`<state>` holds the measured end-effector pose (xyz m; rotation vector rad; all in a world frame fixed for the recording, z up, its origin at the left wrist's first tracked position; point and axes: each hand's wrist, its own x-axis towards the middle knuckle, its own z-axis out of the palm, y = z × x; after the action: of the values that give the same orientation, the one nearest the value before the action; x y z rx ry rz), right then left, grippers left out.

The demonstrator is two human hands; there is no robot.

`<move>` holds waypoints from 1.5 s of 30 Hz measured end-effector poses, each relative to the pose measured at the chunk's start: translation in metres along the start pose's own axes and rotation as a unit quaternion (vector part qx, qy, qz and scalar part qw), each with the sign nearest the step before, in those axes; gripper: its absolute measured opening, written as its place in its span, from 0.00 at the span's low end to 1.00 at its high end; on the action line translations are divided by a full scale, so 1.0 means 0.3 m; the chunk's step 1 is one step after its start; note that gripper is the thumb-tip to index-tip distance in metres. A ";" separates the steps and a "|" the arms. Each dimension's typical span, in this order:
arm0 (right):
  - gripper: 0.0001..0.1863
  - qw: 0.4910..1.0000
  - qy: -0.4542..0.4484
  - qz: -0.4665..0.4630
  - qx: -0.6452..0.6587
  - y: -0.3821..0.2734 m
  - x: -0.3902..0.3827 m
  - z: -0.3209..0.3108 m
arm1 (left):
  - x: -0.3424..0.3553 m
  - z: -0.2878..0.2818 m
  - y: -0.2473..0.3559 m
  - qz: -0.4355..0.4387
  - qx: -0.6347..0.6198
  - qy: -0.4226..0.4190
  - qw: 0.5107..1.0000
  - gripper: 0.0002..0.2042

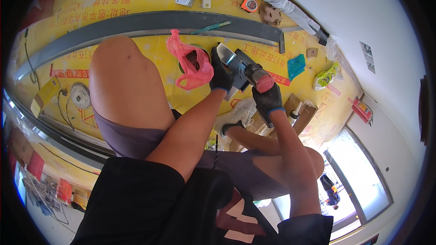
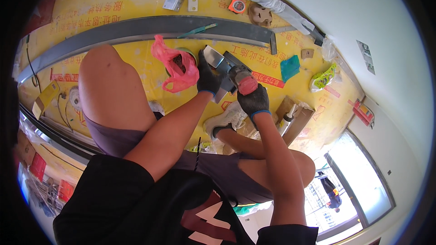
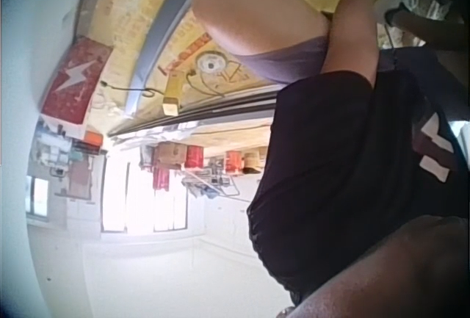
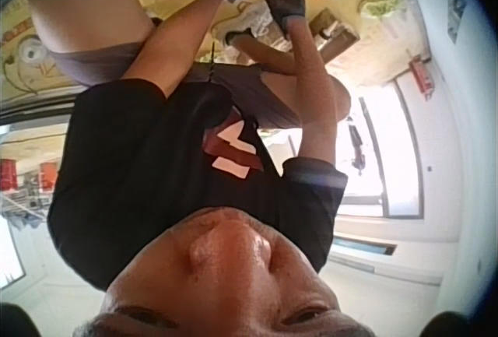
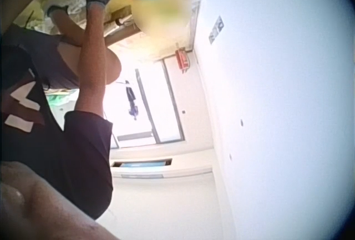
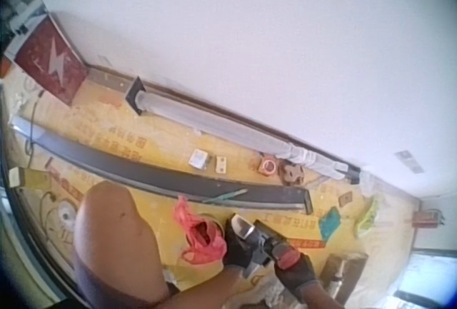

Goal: Drilling holes into metal and plastic components for a renovation project.

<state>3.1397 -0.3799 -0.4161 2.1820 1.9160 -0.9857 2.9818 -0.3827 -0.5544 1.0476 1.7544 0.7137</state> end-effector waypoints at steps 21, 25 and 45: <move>0.15 0.999 -0.023 -0.009 -0.048 -0.008 -0.001 0.003 | -0.001 -0.009 0.002 -0.014 0.010 -0.017 1.000 0.61; 0.15 0.999 -0.011 -0.005 -0.040 0.020 0.000 0.008 | -0.006 -0.010 0.011 -0.004 0.030 -0.020 0.999 0.61; 0.13 0.997 -0.015 -0.048 -0.054 0.044 0.021 0.016 | 0.002 0.008 -0.029 -0.005 0.006 -0.023 1.000 0.61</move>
<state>3.1498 -0.3795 -0.4276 2.0234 2.0271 -0.8997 2.9808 -0.3862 -0.5627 1.0538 1.7251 0.6684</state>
